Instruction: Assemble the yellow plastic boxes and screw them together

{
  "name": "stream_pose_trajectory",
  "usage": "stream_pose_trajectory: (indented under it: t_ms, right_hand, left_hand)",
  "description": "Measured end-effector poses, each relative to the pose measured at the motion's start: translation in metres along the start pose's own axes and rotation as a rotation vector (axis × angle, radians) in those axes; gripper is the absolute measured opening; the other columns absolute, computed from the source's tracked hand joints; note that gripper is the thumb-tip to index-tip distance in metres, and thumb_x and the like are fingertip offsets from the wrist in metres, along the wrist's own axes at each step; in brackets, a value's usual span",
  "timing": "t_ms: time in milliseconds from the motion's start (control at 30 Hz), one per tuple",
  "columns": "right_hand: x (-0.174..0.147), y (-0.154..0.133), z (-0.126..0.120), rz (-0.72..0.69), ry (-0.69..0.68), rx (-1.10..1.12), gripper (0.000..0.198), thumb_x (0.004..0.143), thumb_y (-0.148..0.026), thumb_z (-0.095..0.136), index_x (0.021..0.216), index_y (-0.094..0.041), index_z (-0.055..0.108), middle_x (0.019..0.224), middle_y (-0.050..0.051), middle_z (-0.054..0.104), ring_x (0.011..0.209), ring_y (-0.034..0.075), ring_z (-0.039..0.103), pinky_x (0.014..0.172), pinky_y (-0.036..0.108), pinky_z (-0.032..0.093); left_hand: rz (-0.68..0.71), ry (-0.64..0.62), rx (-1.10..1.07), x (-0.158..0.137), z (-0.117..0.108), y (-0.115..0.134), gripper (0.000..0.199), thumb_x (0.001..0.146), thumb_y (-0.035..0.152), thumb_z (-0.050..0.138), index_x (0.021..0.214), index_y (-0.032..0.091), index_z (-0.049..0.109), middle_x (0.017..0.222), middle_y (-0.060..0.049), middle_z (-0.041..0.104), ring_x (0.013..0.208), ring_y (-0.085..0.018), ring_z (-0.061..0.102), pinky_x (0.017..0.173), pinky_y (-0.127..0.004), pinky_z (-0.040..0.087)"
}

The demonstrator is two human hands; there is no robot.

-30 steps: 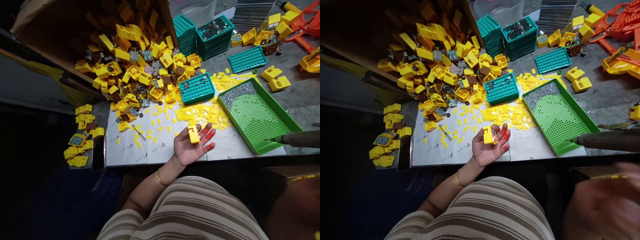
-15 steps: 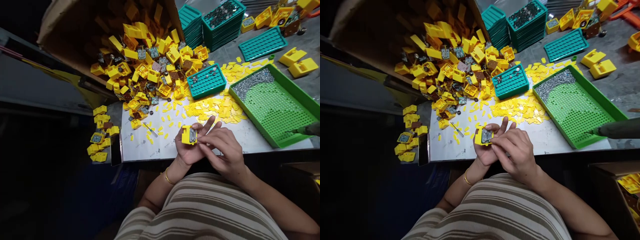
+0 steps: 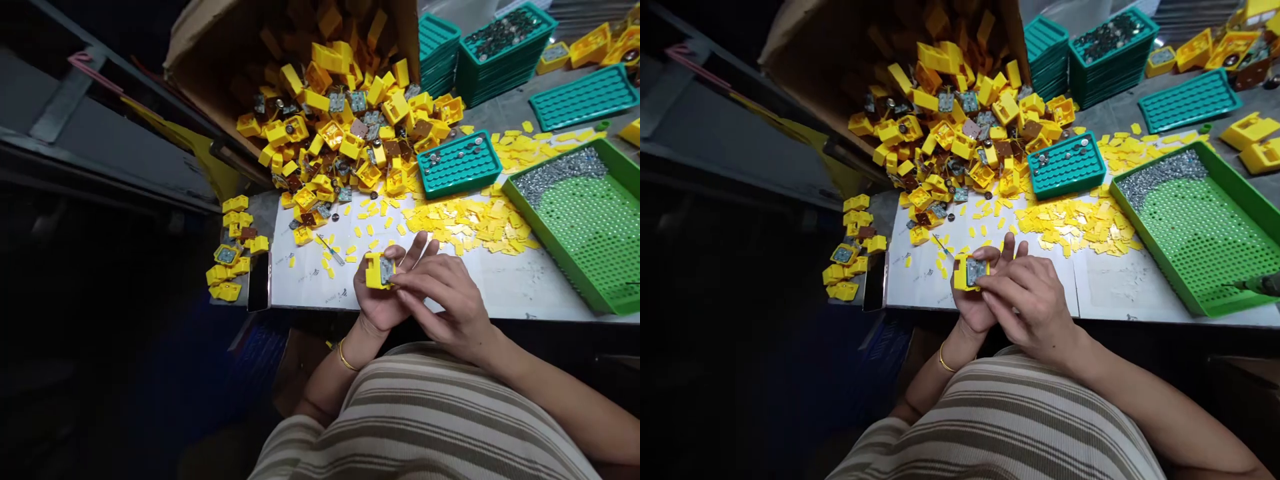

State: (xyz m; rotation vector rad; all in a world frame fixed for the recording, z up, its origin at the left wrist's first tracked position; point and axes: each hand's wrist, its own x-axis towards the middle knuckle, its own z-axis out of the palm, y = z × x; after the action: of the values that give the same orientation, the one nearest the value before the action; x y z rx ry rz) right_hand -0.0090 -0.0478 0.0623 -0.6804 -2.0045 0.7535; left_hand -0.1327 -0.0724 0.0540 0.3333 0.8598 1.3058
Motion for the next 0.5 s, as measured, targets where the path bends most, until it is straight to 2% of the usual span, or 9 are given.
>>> stream_pose_trajectory:
  t_ms: [233, 367, 433, 500]
  right_hand:
    - [-0.002, 0.0, 0.004, 0.067, -0.088, 0.166, 0.019, 0.088, -0.017, 0.059, 0.106, -0.022, 0.062, 0.094, 0.005, 0.07, 0.086, 0.02, 0.061, 0.078, 0.038, 0.047]
    - [-0.009, 0.006, 0.009, 0.157, -0.138, 0.253, 0.021, 0.089, -0.02, 0.056, 0.109, -0.022, 0.061, 0.097, 0.006, 0.069, 0.089, 0.02, 0.062, 0.079, 0.038, 0.05]
    - [-0.017, 0.015, 0.011, 0.198, -0.109, 0.236, 0.019, 0.089, -0.021, 0.056, 0.107, -0.021, 0.062, 0.095, 0.006, 0.068, 0.088, 0.02, 0.063, 0.078, 0.036, 0.051]
    - [-0.029, 0.028, 0.011, 0.233, -0.07, 0.169, 0.016, 0.089, -0.021, 0.056, 0.104, -0.02, 0.063, 0.091, 0.006, 0.067, 0.084, 0.019, 0.064, 0.074, 0.034, 0.052]
  left_hand:
    - [0.059, 0.082, -0.183, -0.02, -0.007, 0.004, 0.031, 0.083, 0.053, 0.053, 0.086, 0.023, 0.058, 0.133, -0.004, 0.059, 0.138, -0.028, 0.04, 0.104, -0.045, 0.04]
    - [0.088, 0.186, -0.246, -0.031, -0.022, 0.0, 0.022, 0.084, 0.042, 0.056, 0.093, 0.023, 0.063, 0.125, -0.004, 0.064, 0.129, -0.024, 0.051, 0.099, -0.039, 0.045]
    - [0.047, 0.314, -0.239, -0.046, -0.044, -0.004, 0.022, 0.082, 0.037, 0.061, 0.098, 0.023, 0.063, 0.113, -0.005, 0.068, 0.112, -0.021, 0.062, 0.086, -0.032, 0.051]
    - [-0.176, 0.507, -0.214, -0.068, -0.075, -0.012, 0.025, 0.076, 0.035, 0.068, 0.096, 0.022, 0.064, 0.089, -0.004, 0.07, 0.08, -0.017, 0.067, 0.058, -0.024, 0.049]
